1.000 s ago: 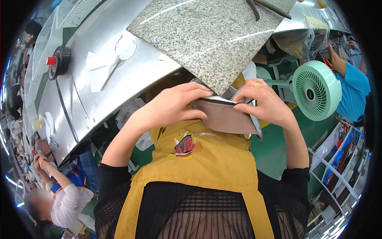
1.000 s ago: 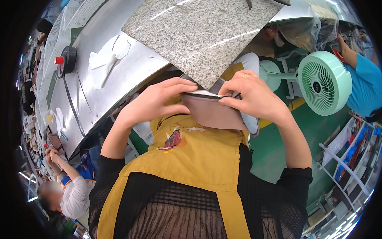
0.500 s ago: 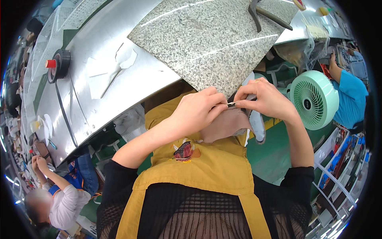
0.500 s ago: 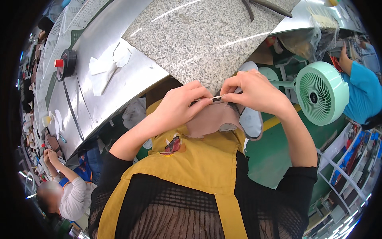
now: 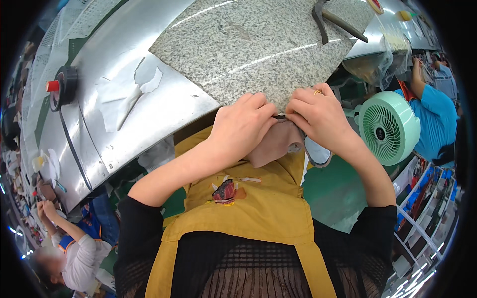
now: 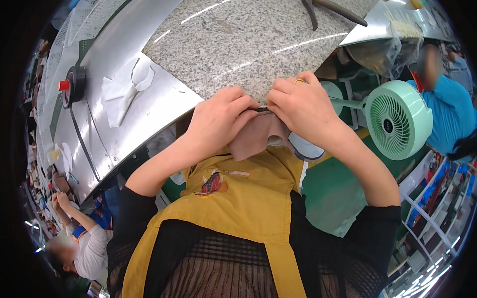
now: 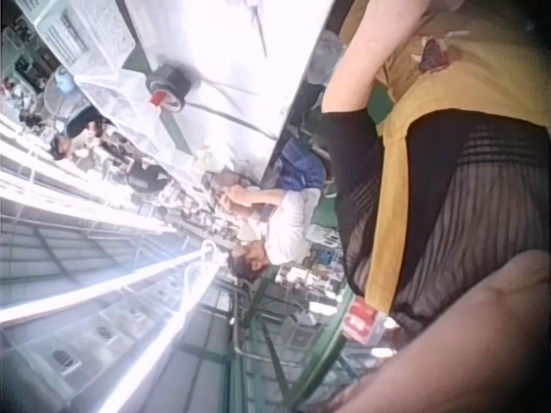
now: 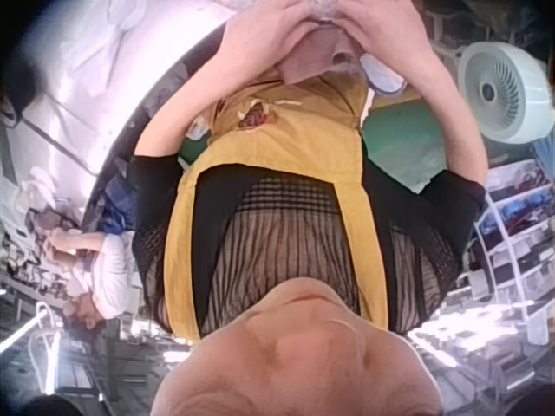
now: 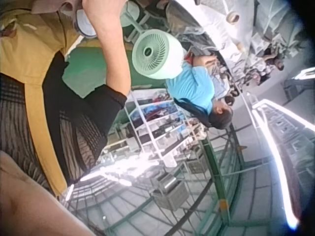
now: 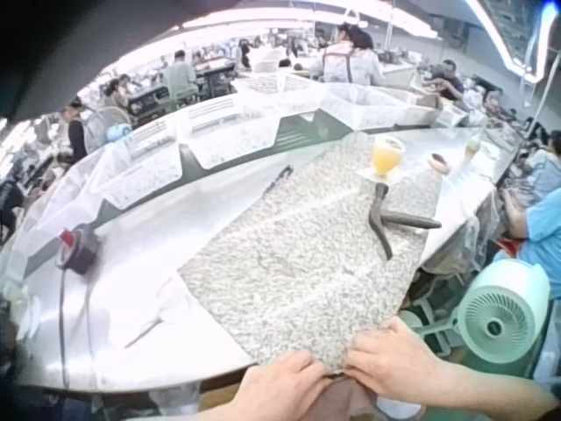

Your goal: The person assembles a shoe by hand, using a hammer to secure the sole to the upper. They apply adhesive to the shoe components and repeatedly hammer the edges to ensure a firm bond. The process involves handling the shoe, applying glue, and using a hammer on a workbench.

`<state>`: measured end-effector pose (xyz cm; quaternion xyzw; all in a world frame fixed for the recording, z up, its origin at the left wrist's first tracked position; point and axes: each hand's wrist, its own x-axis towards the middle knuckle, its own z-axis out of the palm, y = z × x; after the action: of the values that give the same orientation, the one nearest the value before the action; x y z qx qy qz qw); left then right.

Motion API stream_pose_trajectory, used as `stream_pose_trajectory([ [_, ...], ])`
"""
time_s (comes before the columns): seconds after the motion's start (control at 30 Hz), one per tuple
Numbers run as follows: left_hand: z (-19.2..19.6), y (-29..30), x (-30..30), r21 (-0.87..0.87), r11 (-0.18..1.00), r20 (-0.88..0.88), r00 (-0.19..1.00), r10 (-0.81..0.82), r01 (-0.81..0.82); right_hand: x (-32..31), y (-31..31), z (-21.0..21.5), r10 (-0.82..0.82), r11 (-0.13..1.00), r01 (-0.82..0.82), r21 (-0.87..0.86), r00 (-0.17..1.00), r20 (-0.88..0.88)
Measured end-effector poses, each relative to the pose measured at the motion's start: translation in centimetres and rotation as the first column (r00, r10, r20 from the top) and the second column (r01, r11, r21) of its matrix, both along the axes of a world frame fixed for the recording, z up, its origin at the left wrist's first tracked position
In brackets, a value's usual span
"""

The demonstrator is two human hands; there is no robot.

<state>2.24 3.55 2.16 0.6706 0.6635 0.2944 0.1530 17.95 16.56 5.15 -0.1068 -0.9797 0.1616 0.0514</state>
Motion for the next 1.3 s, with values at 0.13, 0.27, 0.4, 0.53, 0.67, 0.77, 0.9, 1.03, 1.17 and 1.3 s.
stream_pose_trajectory([
  [0.13,-0.2,0.9,0.1,0.033,0.997,-0.078,0.995,-0.06,0.063,0.3,-0.2,-0.6,0.026,0.997,-0.019,0.072,0.996,-0.091],
  [0.27,-0.8,1.4,-0.1,0.075,0.992,-0.07,0.993,-0.098,0.103,0.8,-0.1,-1.4,0.068,0.991,-0.047,0.126,0.984,-0.165],
  [0.4,-1.3,1.3,-0.4,0.16,0.974,-0.035,0.987,-0.156,0.16,1.2,0.3,-1.7,-0.021,0.998,0.011,-0.062,0.985,-0.169],
  [0.53,-1.7,1.2,-0.6,0.214,0.952,-0.079,0.975,-0.208,0.22,1.4,0.8,-0.9,-0.092,0.965,0.071,-0.251,0.993,-0.073],
  [0.67,-1.7,1.4,-1.0,0.27,0.921,-0.125,0.958,-0.257,0.282,2.3,6.0,1.9,-0.357,0.906,0.306,-0.292,0.923,-0.141],
  [0.77,-1.9,1.4,-1.1,0.292,0.906,-0.157,0.95,-0.27,0.306,1.7,12.8,1.6,-0.182,0.945,0.267,0.189,0.909,-0.375],
  [0.9,-1.8,1.7,-1.3,0.276,0.907,-0.098,0.948,-0.302,0.317,1.2,20.2,-1.8,-0.258,0.881,0.297,0.368,0.954,-0.152],
  [1.03,-1.6,1.7,-1.6,0.283,0.875,-0.185,0.917,-0.352,0.393,-3.4,18.7,-1.5,-0.449,0.874,0.442,0.202,0.894,-0.011],
  [1.17,-1.0,1.8,-1.9,0.234,0.817,-0.314,0.837,-0.449,0.527,-1.7,18.2,-2.0,-0.393,0.92,0.39,-0.045,0.916,-0.086],
  [1.3,-0.8,1.9,-2.3,0.19,0.826,-0.309,0.831,-0.463,0.531,-0.8,8.5,4.2,-0.487,0.647,0.45,-0.615,0.865,0.12],
])
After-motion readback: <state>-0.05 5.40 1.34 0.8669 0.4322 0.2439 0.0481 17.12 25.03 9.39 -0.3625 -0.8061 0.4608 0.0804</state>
